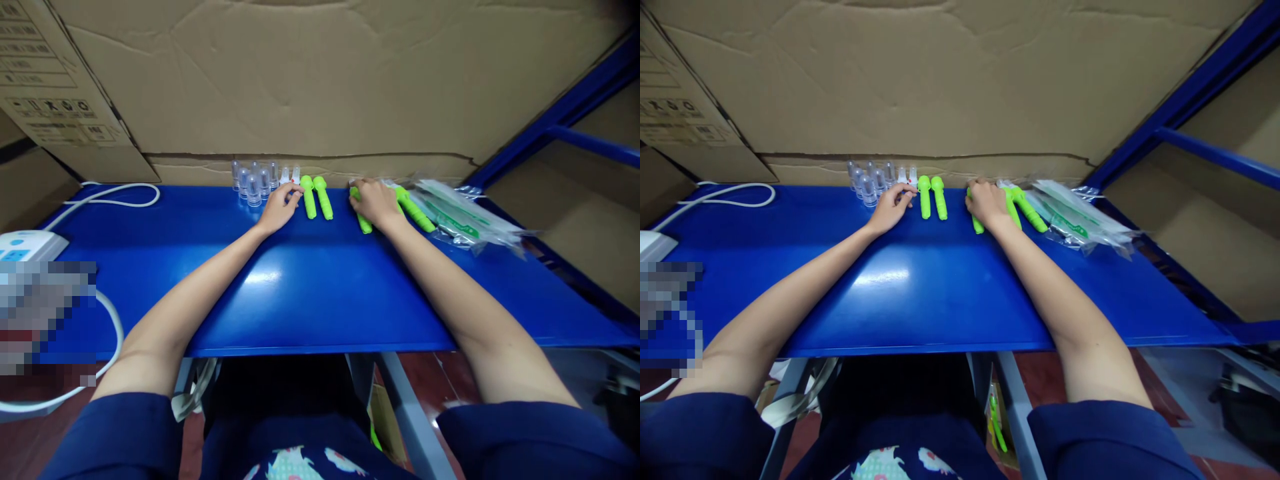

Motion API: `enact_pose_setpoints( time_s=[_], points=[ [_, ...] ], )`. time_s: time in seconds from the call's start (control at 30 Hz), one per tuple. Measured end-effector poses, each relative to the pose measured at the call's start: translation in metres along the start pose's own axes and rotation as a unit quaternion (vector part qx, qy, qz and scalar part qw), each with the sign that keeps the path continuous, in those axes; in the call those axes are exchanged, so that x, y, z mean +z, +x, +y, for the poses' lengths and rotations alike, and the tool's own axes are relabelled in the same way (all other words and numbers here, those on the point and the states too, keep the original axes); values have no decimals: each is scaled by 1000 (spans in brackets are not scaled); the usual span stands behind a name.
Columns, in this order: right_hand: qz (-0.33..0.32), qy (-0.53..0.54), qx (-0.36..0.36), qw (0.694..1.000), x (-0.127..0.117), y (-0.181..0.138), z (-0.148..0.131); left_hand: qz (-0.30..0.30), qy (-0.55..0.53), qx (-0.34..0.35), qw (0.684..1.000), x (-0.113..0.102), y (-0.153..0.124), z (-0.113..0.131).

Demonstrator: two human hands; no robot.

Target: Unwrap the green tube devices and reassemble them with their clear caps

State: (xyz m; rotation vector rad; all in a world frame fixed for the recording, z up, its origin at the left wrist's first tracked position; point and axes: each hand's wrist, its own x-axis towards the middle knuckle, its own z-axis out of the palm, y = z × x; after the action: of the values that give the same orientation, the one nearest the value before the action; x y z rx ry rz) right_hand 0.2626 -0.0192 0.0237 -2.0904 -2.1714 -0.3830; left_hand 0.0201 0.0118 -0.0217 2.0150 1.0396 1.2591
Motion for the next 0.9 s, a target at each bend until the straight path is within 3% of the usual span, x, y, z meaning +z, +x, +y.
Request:
enact_pose_setpoints(
  time_s=[0.17, 0.33, 0.57, 0.77, 0.9],
  points=[
    [51, 5, -30, 998, -1, -8, -27, 20, 59, 8, 998, 1, 2, -10],
    [96, 109, -132, 981, 15, -14, -54, 19, 111, -3, 994, 4, 3, -21],
    [74, 130, -141, 979, 28, -17, -64, -59, 176, -79, 979, 8, 4, -21],
    [64, 116, -140, 981, 24, -19, -66, -6, 118, -165, 979, 8, 19, -33],
    [73, 115, -142, 981, 24, -19, -67, 38, 67, -171, 982, 7, 26, -41]
  ],
)
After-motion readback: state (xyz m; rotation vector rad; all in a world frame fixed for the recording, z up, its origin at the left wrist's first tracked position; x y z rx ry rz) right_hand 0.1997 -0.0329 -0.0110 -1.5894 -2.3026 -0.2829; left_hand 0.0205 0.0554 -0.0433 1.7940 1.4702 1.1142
